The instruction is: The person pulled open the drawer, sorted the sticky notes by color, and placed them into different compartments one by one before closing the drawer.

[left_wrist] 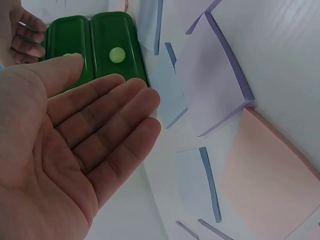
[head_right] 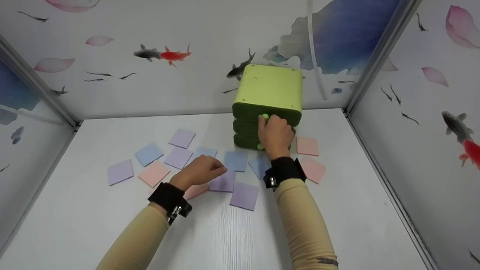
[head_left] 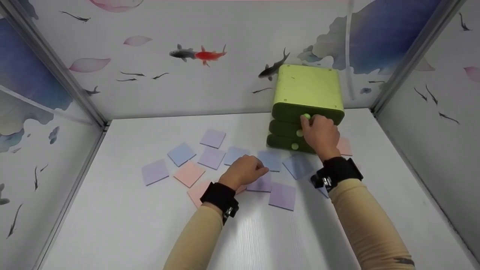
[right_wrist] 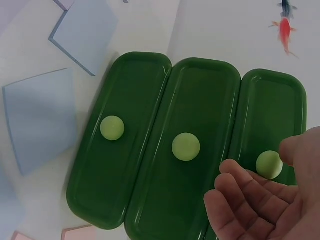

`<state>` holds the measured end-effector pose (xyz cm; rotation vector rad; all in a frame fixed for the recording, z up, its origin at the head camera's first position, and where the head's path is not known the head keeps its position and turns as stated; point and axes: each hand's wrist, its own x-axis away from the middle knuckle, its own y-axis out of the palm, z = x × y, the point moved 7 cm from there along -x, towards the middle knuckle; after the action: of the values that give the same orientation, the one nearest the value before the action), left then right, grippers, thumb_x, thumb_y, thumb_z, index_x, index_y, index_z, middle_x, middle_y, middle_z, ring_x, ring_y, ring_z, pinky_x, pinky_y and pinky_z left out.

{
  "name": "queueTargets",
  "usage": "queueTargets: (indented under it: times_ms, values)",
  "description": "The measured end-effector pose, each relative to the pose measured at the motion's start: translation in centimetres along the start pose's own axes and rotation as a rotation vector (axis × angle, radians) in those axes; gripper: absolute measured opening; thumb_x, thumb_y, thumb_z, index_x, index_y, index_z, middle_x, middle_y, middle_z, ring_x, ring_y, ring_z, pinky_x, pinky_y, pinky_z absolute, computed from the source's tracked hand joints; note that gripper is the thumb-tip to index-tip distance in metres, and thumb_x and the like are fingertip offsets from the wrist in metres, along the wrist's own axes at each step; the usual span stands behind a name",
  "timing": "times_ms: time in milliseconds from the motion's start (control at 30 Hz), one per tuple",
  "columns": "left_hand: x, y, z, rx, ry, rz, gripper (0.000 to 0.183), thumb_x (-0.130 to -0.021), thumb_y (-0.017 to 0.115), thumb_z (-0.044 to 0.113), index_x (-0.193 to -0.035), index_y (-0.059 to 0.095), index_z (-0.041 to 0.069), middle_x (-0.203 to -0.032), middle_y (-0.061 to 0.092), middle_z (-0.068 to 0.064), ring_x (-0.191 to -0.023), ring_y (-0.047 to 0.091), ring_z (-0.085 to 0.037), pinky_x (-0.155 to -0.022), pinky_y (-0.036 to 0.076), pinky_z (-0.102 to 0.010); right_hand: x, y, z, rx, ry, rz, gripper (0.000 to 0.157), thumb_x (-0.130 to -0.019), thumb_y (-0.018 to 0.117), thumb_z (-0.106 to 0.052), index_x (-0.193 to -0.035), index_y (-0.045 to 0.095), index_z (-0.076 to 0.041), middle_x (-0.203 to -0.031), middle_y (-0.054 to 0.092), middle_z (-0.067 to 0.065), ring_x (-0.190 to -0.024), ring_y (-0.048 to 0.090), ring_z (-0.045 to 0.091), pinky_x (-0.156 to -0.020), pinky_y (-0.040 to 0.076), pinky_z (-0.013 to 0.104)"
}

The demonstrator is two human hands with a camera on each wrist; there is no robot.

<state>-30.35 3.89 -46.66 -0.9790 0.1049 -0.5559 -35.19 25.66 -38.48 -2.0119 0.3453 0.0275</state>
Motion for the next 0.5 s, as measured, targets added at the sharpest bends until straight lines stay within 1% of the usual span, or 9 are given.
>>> queueTargets:
  times_ms: [233,500]
  values:
    - [-0.11,0.32,-0.49,0.014,-0.035,-0.003,0.034,-0.098,0.056,0.035,-0.114,0.073,0.01,-0.112,0.073,-0.003,-0.092,0.065,-0.014,-0.087,0.055,-0.033,-0.19,-0.15,0.32,-0.004,-0.001,0.016,0.048,-0.1,0.043,-0.047,-0.076,0.058,-0.008,-0.073,0.06,0.011,-0.064,0.058,0.028,-0.051,0.037,0.034]
    - [-0.1,0.49,-0.01,-0.004,-0.018,0.001,0.034,-0.098,0.056,0.034,-0.113,0.074,0.01,-0.111,0.073,-0.004,-0.099,0.066,-0.018,-0.091,0.053,-0.035,-0.38,-0.35,0.06,-0.008,-0.015,0.051,0.046,-0.099,0.046,-0.045,-0.067,0.052,-0.012,-0.062,0.051,0.004,-0.06,0.053,0.025,-0.05,0.034,0.032]
